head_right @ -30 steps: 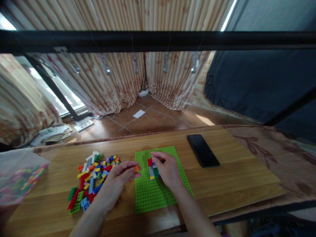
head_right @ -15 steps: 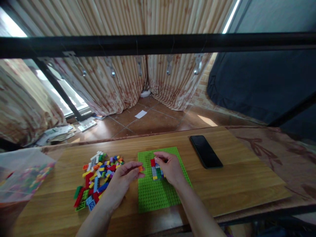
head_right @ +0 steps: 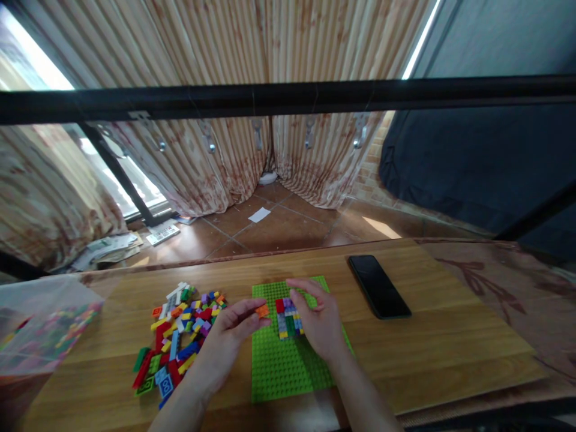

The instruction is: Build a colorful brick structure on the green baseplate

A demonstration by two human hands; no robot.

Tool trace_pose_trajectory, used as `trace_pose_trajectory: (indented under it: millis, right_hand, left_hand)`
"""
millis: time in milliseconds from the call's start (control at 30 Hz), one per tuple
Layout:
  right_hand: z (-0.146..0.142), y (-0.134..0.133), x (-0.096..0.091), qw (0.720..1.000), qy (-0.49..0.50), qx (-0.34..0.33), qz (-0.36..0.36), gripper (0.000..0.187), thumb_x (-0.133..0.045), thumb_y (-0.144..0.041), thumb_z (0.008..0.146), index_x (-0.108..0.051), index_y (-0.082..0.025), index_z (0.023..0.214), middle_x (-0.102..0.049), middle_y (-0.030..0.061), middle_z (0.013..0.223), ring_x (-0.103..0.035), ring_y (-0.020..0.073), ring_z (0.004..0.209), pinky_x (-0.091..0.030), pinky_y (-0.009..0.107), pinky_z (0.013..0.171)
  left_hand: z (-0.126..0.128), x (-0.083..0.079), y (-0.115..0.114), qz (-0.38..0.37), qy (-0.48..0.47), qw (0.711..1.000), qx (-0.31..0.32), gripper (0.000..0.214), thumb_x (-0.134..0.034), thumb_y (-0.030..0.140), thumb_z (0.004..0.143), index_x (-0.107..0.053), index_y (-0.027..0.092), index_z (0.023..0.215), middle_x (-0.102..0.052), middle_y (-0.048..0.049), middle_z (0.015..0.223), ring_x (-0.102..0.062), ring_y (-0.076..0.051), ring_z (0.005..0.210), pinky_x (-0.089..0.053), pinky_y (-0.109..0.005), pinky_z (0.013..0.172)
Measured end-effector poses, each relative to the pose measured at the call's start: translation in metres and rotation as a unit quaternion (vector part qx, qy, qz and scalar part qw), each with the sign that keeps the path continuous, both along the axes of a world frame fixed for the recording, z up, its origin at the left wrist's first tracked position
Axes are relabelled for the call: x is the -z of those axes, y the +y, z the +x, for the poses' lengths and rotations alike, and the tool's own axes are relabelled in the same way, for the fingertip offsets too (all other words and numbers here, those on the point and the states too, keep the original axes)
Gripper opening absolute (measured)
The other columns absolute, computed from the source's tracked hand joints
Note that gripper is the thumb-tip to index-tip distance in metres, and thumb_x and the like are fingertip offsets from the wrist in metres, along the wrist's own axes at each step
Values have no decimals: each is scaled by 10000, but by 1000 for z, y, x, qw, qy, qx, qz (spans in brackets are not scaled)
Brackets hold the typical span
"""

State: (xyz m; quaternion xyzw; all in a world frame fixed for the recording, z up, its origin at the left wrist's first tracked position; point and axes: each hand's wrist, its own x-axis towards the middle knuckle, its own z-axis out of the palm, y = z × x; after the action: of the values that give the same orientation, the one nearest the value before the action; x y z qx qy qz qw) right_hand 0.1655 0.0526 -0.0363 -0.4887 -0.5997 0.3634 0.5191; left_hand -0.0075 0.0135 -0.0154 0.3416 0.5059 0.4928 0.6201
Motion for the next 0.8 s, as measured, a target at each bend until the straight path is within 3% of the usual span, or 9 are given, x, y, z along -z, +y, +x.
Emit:
trace_pose_trajectory:
  millis: [133,233,367,467,533,633,700,800]
  right_hand:
    - [-6,-15,-15,986,-82,-136,50,210,-598,-256,842,-702,-290,1022,-688,37,1022,-597,201,1009,-482,378,890]
    - [-10,-21,-18,977,-124,-161,59,176,-607,-251,845,-714,-295,978,-694,34,978,-596,201,973,-491,363,856]
    - [0,-14,-10,987,-110,-107,37,138,-602,-287,852,-723,-285,920,-699,29,957,-612,195,944,-498,341,837]
    - [17,-3,-3,997,-69,-16,13,161,-607,-314,836,-716,-247,933,-700,50,986,-629,205,944,-504,347,843]
    - [27,4,1,998,-59,10,1,193,-602,-331,829,-711,-224,947,-701,63,1000,-634,217,954,-508,356,840]
    - [34,7,5,996,-86,5,-13,208,-584,-322,830,-710,-213,954,-705,68,1008,-635,223,971,-505,369,856]
    - [34,7,7,993,-113,-5,-19,201,-569,-295,834,-712,-217,952,-709,64,1005,-636,220,975,-498,373,874]
    - [30,6,8,990,-138,-13,-21,202,-557,-261,837,-714,-230,961,-711,53,1012,-633,211,979,-479,383,906]
  left_hand:
    - [2,-1,1,34,-8,999,25,268,-701,241,709,-676,127,950,-705,-52,885,-646,-151,763,-482,-270,766]
    - [6,0,2,54,-20,997,47,271,-695,255,715,-668,119,947,-706,-58,850,-629,-147,728,-495,-273,731]
    - [10,6,2,57,-5,998,32,283,-672,269,724,-648,127,967,-687,-50,841,-632,-158,744,-515,-285,717]
    - [8,13,1,79,93,992,13,269,-625,266,766,-638,139,1003,-679,-58,883,-633,-166,787,-516,-287,733]
    - [6,17,0,115,200,973,19,272,-572,264,813,-628,152,1054,-678,-68,920,-633,-170,802,-516,-301,752]
    - [6,20,0,194,347,917,38,297,-505,232,855,-615,182,1126,-655,-91,1072,-622,-199,956,-500,-363,875]
    - [8,20,0,234,409,880,52,313,-471,210,871,-611,194,1151,-617,-101,1189,-581,-216,1092,-458,-405,971]
    - [13,21,0,257,451,851,80,347,-407,195,900,-598,199,1190,-570,-104,1286,-526,-219,1200,-422,-429,1035]
